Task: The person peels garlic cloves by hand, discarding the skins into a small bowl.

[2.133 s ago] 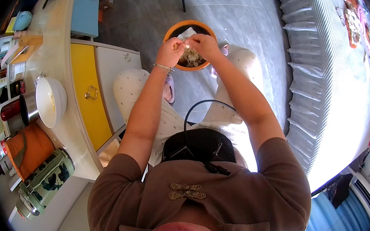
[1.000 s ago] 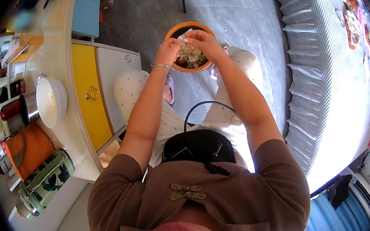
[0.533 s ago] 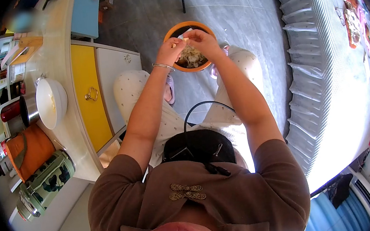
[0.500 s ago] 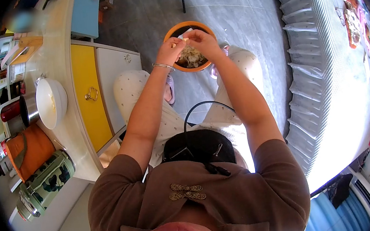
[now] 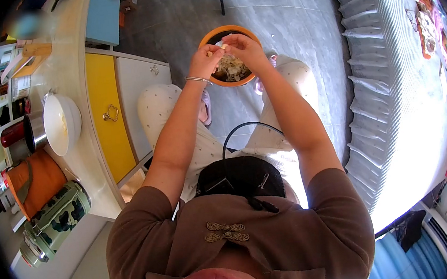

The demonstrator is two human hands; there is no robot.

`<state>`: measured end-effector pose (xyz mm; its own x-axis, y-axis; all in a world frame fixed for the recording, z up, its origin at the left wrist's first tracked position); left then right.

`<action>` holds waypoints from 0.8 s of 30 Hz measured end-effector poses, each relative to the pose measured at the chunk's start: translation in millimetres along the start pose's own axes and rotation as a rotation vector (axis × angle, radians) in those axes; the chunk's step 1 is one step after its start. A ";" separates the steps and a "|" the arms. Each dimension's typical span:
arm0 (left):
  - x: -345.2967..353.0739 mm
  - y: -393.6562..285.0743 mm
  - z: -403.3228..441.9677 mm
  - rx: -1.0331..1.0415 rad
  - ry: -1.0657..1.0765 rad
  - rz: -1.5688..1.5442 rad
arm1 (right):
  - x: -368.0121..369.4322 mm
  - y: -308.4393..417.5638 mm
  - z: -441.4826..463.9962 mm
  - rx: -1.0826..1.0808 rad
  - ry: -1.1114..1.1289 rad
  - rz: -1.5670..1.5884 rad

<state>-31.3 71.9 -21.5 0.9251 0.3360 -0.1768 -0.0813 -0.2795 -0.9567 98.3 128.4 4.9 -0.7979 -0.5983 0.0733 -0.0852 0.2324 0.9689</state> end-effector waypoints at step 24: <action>14.3 1.5 -7.5 -0.285 0.148 -0.579 | 15.5 -20.3 2.9 0.103 0.118 0.206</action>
<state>-15.3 69.5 -23.8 0.8327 0.3822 0.4008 0.5271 -0.3251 -0.7851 86.0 116.6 -14.3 -0.7303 -0.6141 0.2991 0.0064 0.4317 0.9020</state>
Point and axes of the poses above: each hand's wrist, its own z-axis towards the middle knuckle, its own x-axis out of the palm, y = z × x, the point moved 8 cm from there along z, towards the middle knuckle, and after that the axes turned 6 degrees about -z, right-handed, at the moved point
